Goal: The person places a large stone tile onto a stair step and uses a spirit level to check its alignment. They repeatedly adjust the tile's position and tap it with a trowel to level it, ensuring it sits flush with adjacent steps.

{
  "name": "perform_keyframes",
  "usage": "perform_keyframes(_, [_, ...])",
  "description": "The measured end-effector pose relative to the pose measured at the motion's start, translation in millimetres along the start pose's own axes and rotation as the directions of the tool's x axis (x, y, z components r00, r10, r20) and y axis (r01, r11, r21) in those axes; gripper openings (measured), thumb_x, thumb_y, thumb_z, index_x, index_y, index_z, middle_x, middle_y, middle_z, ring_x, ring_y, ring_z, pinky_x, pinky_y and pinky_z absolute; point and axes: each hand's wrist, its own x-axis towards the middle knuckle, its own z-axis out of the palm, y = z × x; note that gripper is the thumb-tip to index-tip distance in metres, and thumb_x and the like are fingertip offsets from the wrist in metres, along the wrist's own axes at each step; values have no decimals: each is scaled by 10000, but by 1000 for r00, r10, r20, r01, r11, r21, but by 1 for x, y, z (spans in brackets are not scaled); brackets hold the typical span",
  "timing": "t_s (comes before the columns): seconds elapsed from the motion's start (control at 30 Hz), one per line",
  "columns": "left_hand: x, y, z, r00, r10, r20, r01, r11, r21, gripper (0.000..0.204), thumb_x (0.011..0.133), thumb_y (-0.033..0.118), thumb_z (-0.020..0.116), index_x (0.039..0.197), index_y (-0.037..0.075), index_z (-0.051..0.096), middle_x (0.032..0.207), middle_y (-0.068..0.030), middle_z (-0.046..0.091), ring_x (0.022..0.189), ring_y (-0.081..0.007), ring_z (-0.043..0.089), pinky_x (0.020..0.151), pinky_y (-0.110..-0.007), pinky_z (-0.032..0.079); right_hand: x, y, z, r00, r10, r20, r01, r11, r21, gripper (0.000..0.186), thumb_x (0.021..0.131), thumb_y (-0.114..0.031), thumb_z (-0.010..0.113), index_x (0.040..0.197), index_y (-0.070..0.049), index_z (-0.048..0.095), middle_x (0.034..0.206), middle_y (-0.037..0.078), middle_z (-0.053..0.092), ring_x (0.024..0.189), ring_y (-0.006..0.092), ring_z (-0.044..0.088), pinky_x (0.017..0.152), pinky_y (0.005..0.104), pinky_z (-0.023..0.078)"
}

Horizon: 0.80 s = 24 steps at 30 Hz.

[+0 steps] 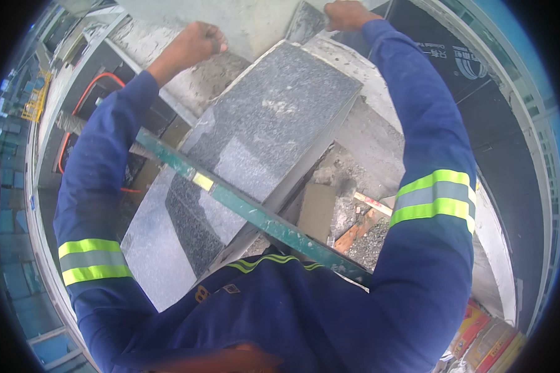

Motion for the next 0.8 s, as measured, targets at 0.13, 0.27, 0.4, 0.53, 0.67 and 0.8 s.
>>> perform_keyframes(0.13, [-27,12,-40,951,260,-170,-245,964,103,247,836,221,736,809,-24,724,724,-276,661,681,-366,703,664,-452,530,-16,44,-10,990,21,-140,-42,988,-147,468,988,-476,623,936,-19,713,938,238,722,933,434,699,809,531,540])
perform_keyframes(0.27, [-146,49,-105,940,293,-176,-254,943,213,241,886,211,705,853,-27,689,746,-269,643,691,-379,672,669,-446,517,9,14,-51,981,55,-189,-68,995,-67,404,1032,-388,584,1123,-6,681,1034,260,714,1006,457,678,865,527,531])
perform_keyframes(0.4, [-219,21,-81,825,564,-28,-522,781,343,297,961,323,716,1011,32,744,861,-89,706,779,-238,677,699,-388,530,-57,65,-72,980,-42,-192,67,990,127,342,1038,-249,581,1271,-1,612,1201,259,677,1092,438,656,930,491,514])
perform_keyframes(0.53, [-306,1,-32,793,567,222,-609,745,273,506,1019,491,538,1220,49,683,1209,-128,688,1132,-313,659,949,-440,562,-113,-27,-168,999,-20,-27,20,1000,-4,367,1012,-295,583,1250,-27,661,1173,258,696,1080,412,674,950,460,526])
perform_keyframes(0.67, [-335,8,31,744,585,321,-660,717,224,863,973,728,363,1575,110,365,1632,-145,343,1521,-335,306,1235,-565,275,-185,-121,-248,1000,18,24,-18,1000,8,406,993,-389,619,1189,-52,733,1077,239,752,958,355,699,873,455,541])
perform_keyframes(0.8, [-342,15,48,735,572,364,-667,705,239,1034,904,853,256,1642,129,229,1703,-127,220,1580,-335,178,1275,-613,144,-227,-178,-275,987,155,32,-156,987,49,347,1022,-335,611,1067,-19,749,878,217,738,734,285,664,728,440,525])
